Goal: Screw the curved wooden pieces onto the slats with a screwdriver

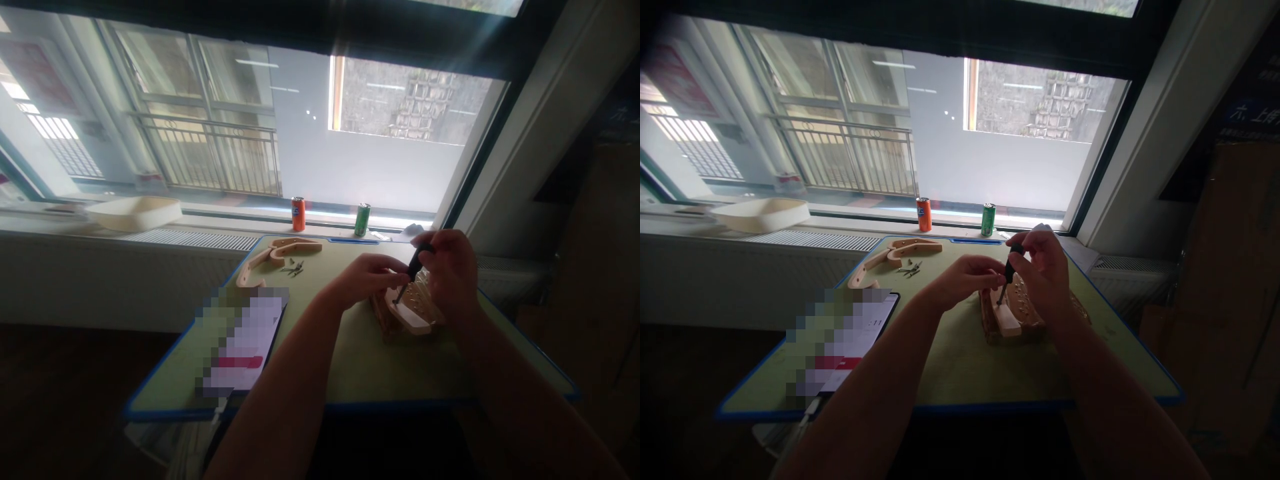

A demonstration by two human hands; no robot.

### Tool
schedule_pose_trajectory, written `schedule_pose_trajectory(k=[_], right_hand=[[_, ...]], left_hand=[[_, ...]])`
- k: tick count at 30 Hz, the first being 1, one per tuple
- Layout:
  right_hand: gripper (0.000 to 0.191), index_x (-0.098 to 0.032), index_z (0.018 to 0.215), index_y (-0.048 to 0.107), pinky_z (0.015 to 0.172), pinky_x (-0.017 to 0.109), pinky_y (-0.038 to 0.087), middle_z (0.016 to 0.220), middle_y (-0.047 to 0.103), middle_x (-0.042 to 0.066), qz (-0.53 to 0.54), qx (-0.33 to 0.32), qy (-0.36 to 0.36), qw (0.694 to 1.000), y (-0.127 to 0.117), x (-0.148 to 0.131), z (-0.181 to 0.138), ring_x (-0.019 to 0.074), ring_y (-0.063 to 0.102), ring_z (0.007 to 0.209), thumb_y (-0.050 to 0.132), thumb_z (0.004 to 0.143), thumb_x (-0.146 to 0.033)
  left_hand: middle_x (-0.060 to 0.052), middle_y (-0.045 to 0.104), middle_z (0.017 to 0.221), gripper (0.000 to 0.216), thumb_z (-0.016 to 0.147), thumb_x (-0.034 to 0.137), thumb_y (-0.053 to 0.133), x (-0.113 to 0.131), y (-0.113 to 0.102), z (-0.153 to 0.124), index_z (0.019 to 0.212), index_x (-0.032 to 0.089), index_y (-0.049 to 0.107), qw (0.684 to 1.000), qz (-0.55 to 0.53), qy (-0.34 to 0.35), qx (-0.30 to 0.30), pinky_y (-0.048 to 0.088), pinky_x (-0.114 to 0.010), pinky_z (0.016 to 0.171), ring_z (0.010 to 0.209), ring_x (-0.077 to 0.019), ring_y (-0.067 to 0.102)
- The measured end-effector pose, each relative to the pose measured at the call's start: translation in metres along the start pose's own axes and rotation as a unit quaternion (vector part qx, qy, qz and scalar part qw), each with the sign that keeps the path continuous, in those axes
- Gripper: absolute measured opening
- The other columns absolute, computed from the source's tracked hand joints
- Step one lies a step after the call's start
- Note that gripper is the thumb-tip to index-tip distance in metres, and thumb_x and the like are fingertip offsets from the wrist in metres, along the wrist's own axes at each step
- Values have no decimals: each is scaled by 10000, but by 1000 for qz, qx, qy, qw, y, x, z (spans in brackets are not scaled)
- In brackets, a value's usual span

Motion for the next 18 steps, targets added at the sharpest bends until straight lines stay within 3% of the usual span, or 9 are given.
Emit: schedule_pose_trajectory(k=[6, 11, 18], right_hand=[[177, -252, 848, 518, 739, 353, 461, 852, 555, 8, -33, 0, -2, 999, 1, -3, -2, 179, 566, 830, 625, 715, -206], [206, -261, 860, 577, 671, 320, 452, 815, 517, 8, -79, -13, -26, 996, 2, -7, -2, 160, 515, 753, 672, 680, -227], [148, -254, 946, 580, 777, 401, 466, 908, 606, 41, -97, -6, -17, 995, 2, -6, -8, 204, 577, 856, 555, 801, -265]], left_hand=[[-35, 616, 850, 352, 678, 302, 692, 3, 3, 0, 972, 127, 608, 1000, -19, -13, -9, 438, -282, 659, 713, -105, 562], [-8, 593, 771, 326, 666, 322, 700, 5, 4, 1, 908, 123, 610, 1000, -5, 7, 0, 418, -270, 624, 664, -92, 540], [-37, 621, 810, 338, 707, 333, 665, 1, 1, -1, 969, 122, 642, 1000, -12, -18, -20, 423, -281, 641, 677, -98, 543]])
Point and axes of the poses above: each hand's wrist, its own z-axis towards the middle knuckle, its own y-axis out of the palm, x = y × z, the point moved 4 cm from there along z, towards the middle knuckle
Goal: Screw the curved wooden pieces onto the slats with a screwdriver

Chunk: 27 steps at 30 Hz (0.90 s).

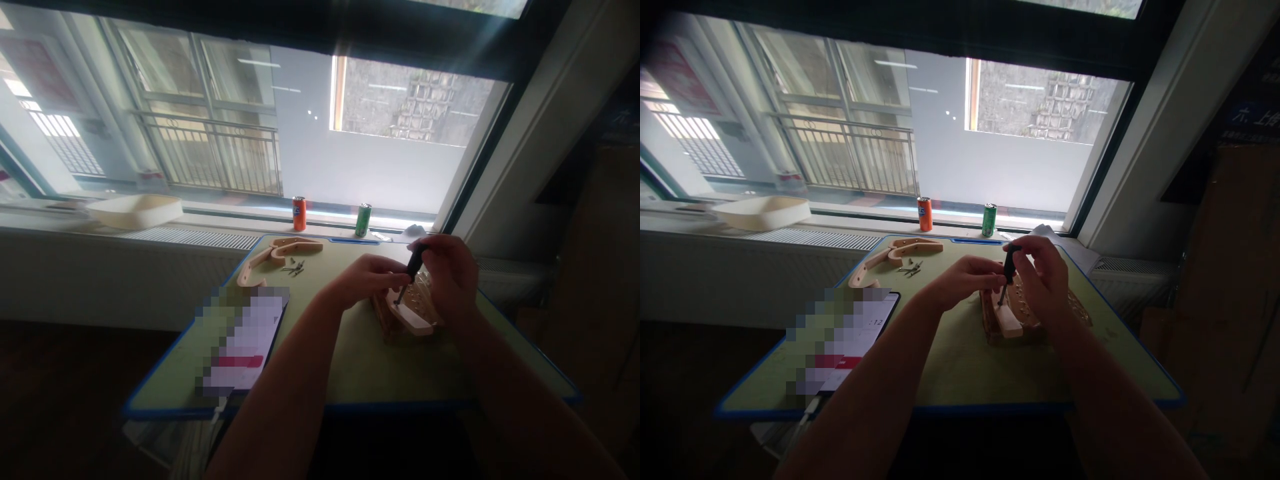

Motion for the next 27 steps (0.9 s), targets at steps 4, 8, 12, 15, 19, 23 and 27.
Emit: schedule_pose_trajectory(k=[4, 8, 12, 15, 19, 23, 27], right_hand=[[214, -266, 941, 588, 731, 387, 483, 875, 599, 28, -48, 17, 1, 999, -2, 6, 0, 197, 573, 805, 643, 735, -256], [237, -270, 953, 597, 741, 390, 478, 899, 596, 28, -68, 2, -20, 997, -5, 2, 1, 194, 562, 795, 653, 722, -270], [220, -251, 1020, 575, 765, 406, 472, 1002, 617, 55, -55, -38, -14, 998, -3, -3, -1, 199, 574, 835, 560, 800, -241], [222, -262, 993, 571, 782, 411, 473, 995, 611, 47, -41, -11, -30, 999, -1, -1, -1, 203, 575, 855, 588, 776, -222], [283, -276, 988, 581, 770, 404, 480, 954, 589, 35, -53, -9, -42, 998, 1, 3, -1, 203, 564, 839, 649, 719, -221], [331, -273, 1107, 553, 776, 420, 476, 966, 608, 49, -57, -34, -28, 997, 3, 2, -3, 218, 570, 864, 584, 778, -254], [297, -267, 1120, 569, 769, 416, 479, 964, 615, 55, -70, -58, -38, 995, 3, 0, -5, 216, 577, 864, 509, 829, -252]], left_hand=[[-34, 618, 866, 357, 640, 298, 726, 2, 0, 1, 941, 134, 626, 999, -17, 23, 40, 430, -295, 694, 745, -112, 562], [-19, 608, 808, 291, 668, 303, 702, 2, -1, 1, 886, 125, 629, 999, -17, 27, 39, 425, -292, 693, 728, -106, 555], [-25, 606, 792, 280, 718, 303, 657, 2, -2, 1, 928, 120, 636, 1000, -10, 20, 17, 423, -279, 669, 707, -99, 549], [-36, 613, 843, 329, 689, 289, 683, 0, 0, 2, 968, 127, 622, 1000, -19, 9, 11, 431, -292, 684, 738, -115, 565], [-24, 602, 833, 351, 642, 313, 719, 1, 0, 2, 923, 129, 615, 999, -6, 23, 37, 424, -291, 677, 729, -113, 557], [-30, 604, 781, 339, 694, 347, 674, -1, -2, 0, 940, 117, 636, 999, 17, 10, 34, 416, -294, 664, 693, -111, 543], [-47, 621, 826, 352, 703, 334, 667, 0, 0, 0, 981, 120, 632, 1000, 2, 4, 5, 425, -302, 677, 721, -122, 554]])
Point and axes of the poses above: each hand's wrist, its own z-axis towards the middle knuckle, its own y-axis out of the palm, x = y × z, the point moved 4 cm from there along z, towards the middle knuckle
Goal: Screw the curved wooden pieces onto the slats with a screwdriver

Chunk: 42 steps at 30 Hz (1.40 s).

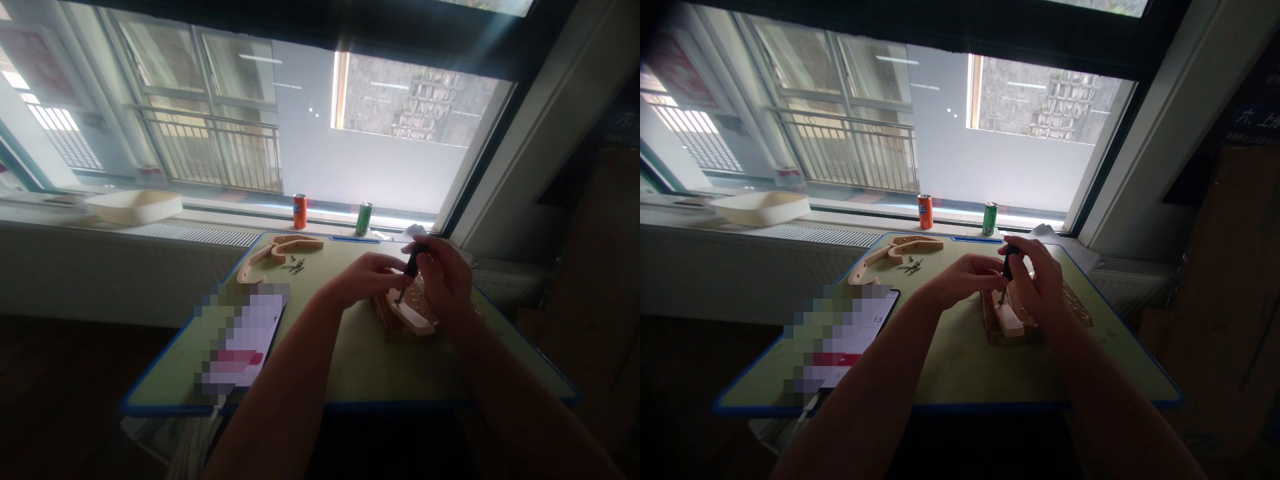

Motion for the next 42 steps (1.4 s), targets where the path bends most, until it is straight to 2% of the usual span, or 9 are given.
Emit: schedule_pose_trajectory(k=[5, 11, 16, 19, 24, 26, 32, 42], right_hand=[[371, -268, 1126, 585, 731, 402, 479, 896, 618, 40, -53, -8, -48, 997, -1, 1, 3, 206, 563, 819, 596, 763, -192], [396, -282, 1231, 515, 769, 416, 470, 990, 620, 48, -60, -17, -66, 996, -1, -4, 3, 201, 569, 873, 452, 851, -189], [393, -276, 1126, 587, 711, 378, 462, 904, 600, 34, -100, -6, -55, 993, -2, 2, 4, 190, 549, 797, 612, 748, -171], [443, -274, 1127, 566, 688, 368, 456, 894, 574, 27, -76, 18, -47, 996, -2, 6, 4, 183, 535, 764, 662, 703, -184], [306, -242, 1100, 599, 701, 369, 439, 899, 574, 44, -61, -14, -62, 996, -1, 1, 4, 184, 530, 782, 523, 806, -197], [296, -234, 1089, 609, 704, 366, 435, 902, 582, 47, -66, -8, -63, 996, -3, -2, 4, 184, 535, 793, 483, 827, -183], [290, -226, 1069, 613, 707, 359, 445, 885, 583, 41, -70, 6, -58, 996, -4, -4, 3, 181, 544, 791, 495, 813, -155], [334, -251, 1102, 608, 708, 356, 439, 919, 591, 45, -91, 30, -104, 990, -3, -10, 4, 188, 549, 830, 495, 812, -130]], left_hand=[[-33, 610, 846, 380, 624, 302, 734, 1, 0, 3, 942, 127, 619, 999, -7, 31, 29, 428, -297, 673, 718, -116, 554], [-54, 622, 835, 335, 721, 330, 653, 0, -2, -1, 980, 119, 633, 1000, 21, 9, -5, 424, -318, 699, 734, -129, 553], [-30, 595, 867, 342, 692, 276, 687, 3, -1, 1, 999, 147, 606, 999, -10, 49, 2, 433, -303, 701, 759, -122, 551], [-27, 590, 830, 299, 701, 271, 680, 2, -1, 3, 952, 125, 610, 998, -7, 56, 0, 437, -319, 721, 765, -127, 554], [-41, 615, 841, 287, 707, 268, 670, 0, -3, 2, 948, 117, 628, 999, -4, 36, -4, 427, -318, 726, 760, -125, 556], [-42, 619, 843, 288, 694, 271, 681, 0, -3, 1, 933, 117, 632, 1000, -7, 26, 1, 424, -312, 721, 751, -120, 554], [-37, 620, 816, 287, 683, 281, 692, 4, -1, 2, 908, 112, 636, 999, -25, 37, 9, 420, -314, 721, 751, -122, 557], [-30, 617, 780, 292, 684, 289, 691, 5, 0, 3, 911, 111, 645, 997, -20, 65, 39, 416, -306, 723, 739, -118, 542]])
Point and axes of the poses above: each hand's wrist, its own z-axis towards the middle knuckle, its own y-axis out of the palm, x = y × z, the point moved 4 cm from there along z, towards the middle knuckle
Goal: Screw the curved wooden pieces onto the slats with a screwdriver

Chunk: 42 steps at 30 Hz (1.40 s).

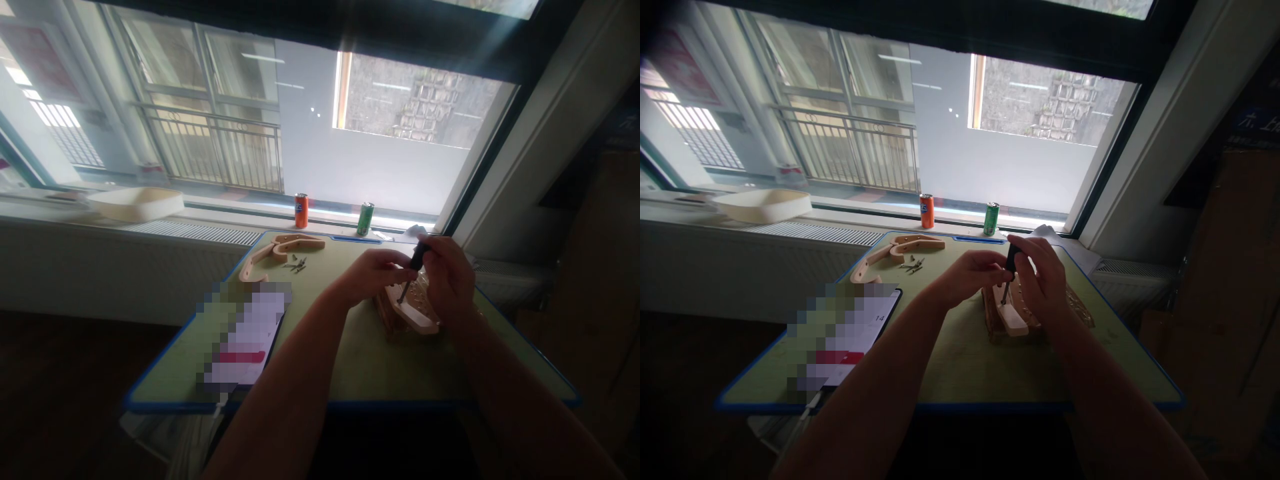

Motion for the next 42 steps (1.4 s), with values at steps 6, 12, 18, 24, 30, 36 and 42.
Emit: schedule_pose_trajectory(k=[6, 12, 18, 24, 30, 36, 42], right_hand=[[312, -262, 1088, 613, 719, 365, 447, 921, 603, 43, -3, 15, -7, 1000, 0, -1, 1, 197, 554, 850, 494, 818, -160], [284, -264, 1080, 610, 694, 376, 458, 921, 602, 48, -13, 12, 1, 1000, 0, -1, 0, 205, 555, 835, 483, 832, -211], [289, -267, 1083, 610, 715, 379, 454, 917, 596, 46, -10, 8, -2, 1000, 0, -2, 0, 203, 554, 842, 484, 830, -202], [292, -264, 1071, 614, 696, 366, 452, 903, 590, 40, 9, 9, 2, 1000, 0, -2, 0, 190, 545, 815, 477, 830, -173], [283, -275, 1074, 606, 687, 374, 457, 907, 583, 43, 1, 11, 9, 1000, 0, 0, -1, 198, 544, 816, 472, 836, -205], [285, -274, 1077, 607, 690, 375, 452, 897, 581, 41, 9, 14, 9, 1000, 0, 0, 0, 194, 541, 800, 470, 838, -203], [277, -272, 1069, 610, 700, 377, 453, 900, 585, 42, 2, 15, 12, 1000, 0, -1, -1, 198, 542, 816, 470, 838, -213]], left_hand=[[-20, 611, 753, 320, 659, 300, 708, 1, 1, 1, 913, 115, 648, 1000, -7, -3, 6, 411, -301, 704, 706, -111, 533], [-12, 604, 730, 326, 659, 311, 706, 2, 3, 0, 916, 120, 649, 1000, 1, -13, 1, 408, -279, 673, 675, -101, 524], [-11, 605, 736, 340, 650, 315, 712, 2, 2, 1, 916, 114, 648, 1000, -2, -7, 6, 410, -284, 680, 675, -100, 522], [-19, 606, 778, 323, 667, 295, 700, 1, 3, 0, 930, 116, 640, 1000, -6, 5, 1, 413, -283, 700, 717, -104, 527], [-18, 601, 790, 309, 676, 294, 694, 1, 4, 0, 928, 123, 638, 1000, -19, 2, -1, 410, -283, 706, 730, -105, 527], [-22, 601, 802, 294, 688, 293, 685, 0, 4, 0, 925, 126, 638, 1000, -21, -6, -3, 403, -286, 711, 739, -107, 527], [-20, 603, 803, 306, 684, 301, 689, 0, 3, 0, 930, 126, 637, 1000, -21, -5, -10, 403, -301, 723, 733, -107, 521]])
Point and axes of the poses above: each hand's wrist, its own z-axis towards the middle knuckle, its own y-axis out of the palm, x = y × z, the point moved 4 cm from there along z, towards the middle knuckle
